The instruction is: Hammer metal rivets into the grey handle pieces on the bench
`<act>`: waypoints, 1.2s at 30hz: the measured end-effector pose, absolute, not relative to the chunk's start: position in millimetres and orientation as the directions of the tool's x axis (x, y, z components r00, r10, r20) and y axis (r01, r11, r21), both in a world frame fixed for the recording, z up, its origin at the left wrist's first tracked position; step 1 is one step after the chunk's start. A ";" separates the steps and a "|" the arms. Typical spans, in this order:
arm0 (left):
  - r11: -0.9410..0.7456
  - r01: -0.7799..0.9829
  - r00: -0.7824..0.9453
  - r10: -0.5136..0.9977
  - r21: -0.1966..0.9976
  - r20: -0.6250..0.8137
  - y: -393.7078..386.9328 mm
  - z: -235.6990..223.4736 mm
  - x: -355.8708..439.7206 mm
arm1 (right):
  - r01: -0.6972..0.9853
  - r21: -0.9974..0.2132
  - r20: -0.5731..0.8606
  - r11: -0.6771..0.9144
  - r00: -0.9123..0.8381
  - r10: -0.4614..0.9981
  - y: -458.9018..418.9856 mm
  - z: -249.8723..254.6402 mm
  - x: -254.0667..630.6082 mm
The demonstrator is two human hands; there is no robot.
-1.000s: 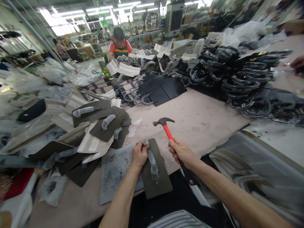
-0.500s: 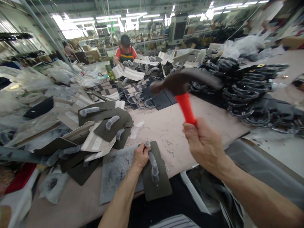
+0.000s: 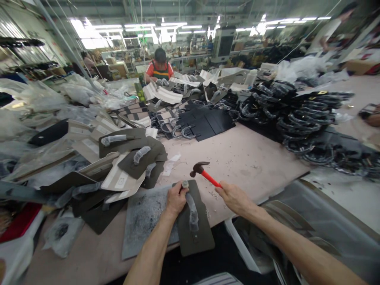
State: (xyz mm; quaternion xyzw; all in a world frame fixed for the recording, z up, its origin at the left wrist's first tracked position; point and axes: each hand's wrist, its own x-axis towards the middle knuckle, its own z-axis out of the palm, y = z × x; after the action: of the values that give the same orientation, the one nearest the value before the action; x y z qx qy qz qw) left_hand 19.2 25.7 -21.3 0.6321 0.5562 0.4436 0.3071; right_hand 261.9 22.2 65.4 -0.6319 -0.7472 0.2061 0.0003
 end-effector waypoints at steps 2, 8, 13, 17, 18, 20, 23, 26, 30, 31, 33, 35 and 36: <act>-0.191 0.429 -0.006 0.977 0.883 0.215 25.6 -20.6 18.5 | 0.962 -0.270 -0.295 0.028 -0.110 0.949 26.8 44.1 264.7; -0.180 0.427 -0.021 0.978 0.886 0.209 24.8 -21.0 18.2 | 0.882 -0.438 0.031 0.176 -0.180 0.983 2.9 35.2 223.1; -0.101 0.316 -0.085 0.987 0.943 0.134 30.5 -24.3 17.6 | 0.816 -0.514 -0.139 0.266 -0.385 0.913 -30.3 48.3 158.5; -0.026 -0.078 -0.454 0.891 0.997 -0.012 40.5 -28.0 11.5 | 0.847 -0.483 -0.189 0.224 -0.350 0.918 -37.4 30.1 148.9; -0.032 -0.140 -0.486 0.873 0.990 -0.040 40.6 -28.2 9.3 | 0.827 -0.518 -0.150 0.221 -0.342 0.928 -38.1 24.8 152.3; -0.034 -0.150 -0.455 0.889 0.988 -0.039 35.7 -27.3 4.0 | 0.782 -0.578 -0.039 0.232 -0.310 0.950 -40.6 15.8 161.7; -0.034 -0.017 -0.449 0.893 0.999 0.023 19.2 -23.9 -6.0 | 0.734 -0.589 0.188 0.338 -0.283 0.941 -49.9 6.0 174.7; -0.035 0.162 -0.504 0.857 0.986 0.113 3.4 -21.5 -16.7 | 0.719 -0.513 0.343 0.469 -0.330 0.880 -62.8 -1.2 180.9; -0.036 0.260 -0.443 0.883 0.965 0.153 -5.8 -21.8 -21.7 | 0.686 -0.540 0.421 0.488 -0.282 0.862 -63.6 1.1 181.5; -0.040 0.248 -0.433 0.889 0.968 0.147 -6.8 -21.6 -20.8 | 0.669 -0.591 0.423 0.452 -0.220 0.879 -57.3 6.3 180.3; -0.053 0.209 -0.433 0.890 0.977 0.141 -8.2 -20.4 -18.1 | 0.602 -0.730 0.373 0.323 -0.044 0.927 -36.8 23.5 172.6; -0.061 0.202 -0.439 0.886 0.977 0.146 -8.7 -19.1 -16.2 | 0.459 -0.874 0.247 0.160 0.136 0.960 -12.6 47.5 152.5; -0.057 0.228 -0.430 0.890 0.972 0.153 -8.6 -18.8 -15.8 | 0.368 -0.925 0.174 0.096 0.185 0.967 -3.9 60.4 136.8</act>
State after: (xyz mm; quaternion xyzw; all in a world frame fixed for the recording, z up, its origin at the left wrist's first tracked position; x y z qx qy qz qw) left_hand -15.8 -8.6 -18.8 0.4485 0.6229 0.5720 0.2892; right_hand 136.8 -3.9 60.4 -0.5972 -0.5590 0.3085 0.4855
